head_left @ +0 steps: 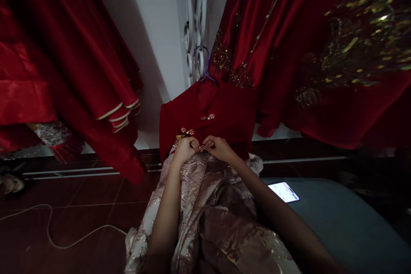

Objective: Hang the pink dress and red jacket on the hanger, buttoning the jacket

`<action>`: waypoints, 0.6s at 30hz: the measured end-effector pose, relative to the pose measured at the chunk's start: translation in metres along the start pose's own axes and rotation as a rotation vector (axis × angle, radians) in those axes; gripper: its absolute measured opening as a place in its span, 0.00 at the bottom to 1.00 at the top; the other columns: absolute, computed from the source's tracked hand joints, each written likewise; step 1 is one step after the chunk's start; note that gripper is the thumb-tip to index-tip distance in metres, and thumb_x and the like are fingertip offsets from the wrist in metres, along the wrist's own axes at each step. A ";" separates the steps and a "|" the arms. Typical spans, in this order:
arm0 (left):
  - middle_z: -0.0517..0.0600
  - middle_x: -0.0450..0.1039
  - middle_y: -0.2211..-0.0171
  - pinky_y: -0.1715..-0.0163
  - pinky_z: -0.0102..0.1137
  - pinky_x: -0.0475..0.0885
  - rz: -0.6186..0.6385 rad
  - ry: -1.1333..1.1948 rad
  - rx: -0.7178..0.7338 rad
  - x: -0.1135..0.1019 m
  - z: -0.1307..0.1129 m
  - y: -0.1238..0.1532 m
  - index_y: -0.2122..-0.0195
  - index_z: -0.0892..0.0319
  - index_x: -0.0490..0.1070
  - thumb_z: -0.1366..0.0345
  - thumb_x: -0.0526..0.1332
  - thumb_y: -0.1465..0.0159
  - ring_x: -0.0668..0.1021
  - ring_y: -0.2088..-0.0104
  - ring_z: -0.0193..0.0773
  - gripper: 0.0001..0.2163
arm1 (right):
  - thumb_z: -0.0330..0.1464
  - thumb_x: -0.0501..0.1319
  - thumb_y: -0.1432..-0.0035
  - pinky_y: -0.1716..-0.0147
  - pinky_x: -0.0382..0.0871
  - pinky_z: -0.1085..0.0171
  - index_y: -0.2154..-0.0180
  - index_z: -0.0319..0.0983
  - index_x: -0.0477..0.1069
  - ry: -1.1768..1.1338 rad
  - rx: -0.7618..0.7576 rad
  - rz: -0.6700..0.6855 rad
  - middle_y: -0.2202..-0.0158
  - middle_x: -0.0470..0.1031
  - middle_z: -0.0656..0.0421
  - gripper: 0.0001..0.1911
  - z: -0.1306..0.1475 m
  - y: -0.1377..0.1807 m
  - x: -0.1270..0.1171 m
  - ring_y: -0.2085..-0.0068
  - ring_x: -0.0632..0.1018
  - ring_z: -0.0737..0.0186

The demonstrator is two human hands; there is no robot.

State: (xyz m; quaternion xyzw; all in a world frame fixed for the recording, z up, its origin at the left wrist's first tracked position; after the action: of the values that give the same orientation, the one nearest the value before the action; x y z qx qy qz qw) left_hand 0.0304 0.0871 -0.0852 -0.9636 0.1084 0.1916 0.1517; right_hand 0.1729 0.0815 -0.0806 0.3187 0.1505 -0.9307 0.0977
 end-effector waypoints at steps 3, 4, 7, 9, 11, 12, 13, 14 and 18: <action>0.48 0.74 0.77 0.71 0.26 0.70 -0.028 0.077 -0.081 -0.001 0.005 0.000 0.74 0.64 0.72 0.70 0.68 0.56 0.75 0.75 0.30 0.08 | 0.23 0.59 0.52 0.67 0.71 0.71 0.67 0.37 0.71 0.005 0.023 -0.027 0.69 0.78 0.58 0.09 0.002 0.000 -0.003 0.67 0.78 0.68; 0.49 0.75 0.76 0.71 0.26 0.70 -0.038 0.091 -0.108 -0.001 0.006 0.000 0.74 0.64 0.73 0.69 0.68 0.56 0.75 0.75 0.31 0.09 | 0.22 0.58 0.53 0.67 0.71 0.71 0.67 0.37 0.71 0.008 0.026 -0.032 0.69 0.78 0.58 0.09 0.003 0.001 -0.004 0.67 0.78 0.68; 0.50 0.75 0.75 0.71 0.26 0.70 -0.064 0.080 -0.163 -0.003 0.007 0.001 0.75 0.64 0.73 0.67 0.69 0.57 0.76 0.74 0.32 0.10 | 0.22 0.58 0.53 0.67 0.71 0.71 0.67 0.37 0.72 0.012 0.020 -0.023 0.69 0.78 0.58 0.09 0.005 0.001 -0.004 0.67 0.78 0.68; 0.49 0.75 0.76 0.72 0.26 0.69 -0.084 0.029 -0.177 -0.004 0.006 0.002 0.76 0.63 0.73 0.66 0.70 0.58 0.75 0.75 0.32 0.10 | 0.23 0.58 0.53 0.67 0.71 0.71 0.67 0.37 0.72 0.012 0.023 -0.009 0.69 0.78 0.58 0.09 0.005 0.001 -0.003 0.67 0.78 0.67; 0.49 0.75 0.77 0.72 0.26 0.68 -0.090 -0.031 -0.167 -0.005 0.004 0.002 0.77 0.63 0.73 0.66 0.71 0.59 0.75 0.75 0.32 0.10 | 0.23 0.58 0.53 0.66 0.71 0.70 0.66 0.37 0.72 0.005 0.032 0.004 0.69 0.78 0.58 0.10 0.004 0.001 -0.001 0.66 0.78 0.67; 0.49 0.75 0.77 0.73 0.26 0.68 -0.085 -0.053 -0.159 -0.005 0.003 0.002 0.78 0.63 0.73 0.65 0.71 0.59 0.75 0.75 0.32 0.10 | 0.22 0.58 0.53 0.65 0.71 0.70 0.66 0.37 0.72 -0.001 0.037 0.012 0.68 0.78 0.58 0.11 0.004 0.001 -0.001 0.66 0.78 0.67; 0.48 0.75 0.77 0.73 0.26 0.68 -0.074 -0.065 -0.152 -0.004 0.003 0.002 0.78 0.63 0.73 0.65 0.70 0.58 0.75 0.75 0.32 0.10 | 0.22 0.58 0.53 0.65 0.71 0.70 0.66 0.37 0.72 -0.008 0.042 0.018 0.68 0.78 0.58 0.11 0.004 0.001 0.000 0.66 0.78 0.67; 0.48 0.75 0.77 0.73 0.26 0.68 -0.058 -0.064 -0.146 -0.004 0.003 0.002 0.78 0.63 0.73 0.65 0.70 0.58 0.75 0.75 0.32 0.10 | 0.22 0.58 0.53 0.65 0.72 0.70 0.66 0.37 0.72 -0.014 0.047 0.023 0.68 0.78 0.58 0.11 0.004 0.001 0.000 0.66 0.78 0.67; 0.49 0.76 0.76 0.73 0.26 0.68 -0.047 -0.011 -0.161 -0.003 0.007 0.003 0.77 0.63 0.73 0.66 0.71 0.59 0.76 0.75 0.32 0.10 | 0.22 0.58 0.53 0.65 0.72 0.70 0.66 0.37 0.72 -0.036 0.057 0.024 0.68 0.78 0.57 0.11 0.005 0.002 -0.001 0.66 0.78 0.67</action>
State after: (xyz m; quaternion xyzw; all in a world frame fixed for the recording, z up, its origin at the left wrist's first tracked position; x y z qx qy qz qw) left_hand 0.0250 0.0873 -0.0907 -0.9739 0.0690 0.2013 0.0789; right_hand 0.1713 0.0780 -0.0767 0.3065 0.1182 -0.9390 0.1022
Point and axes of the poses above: each hand's wrist, its own y-axis away from the middle knuckle, its own x-axis out of the palm, z = x × y, the point moved 6 cm from there along -y, towards the middle knuckle
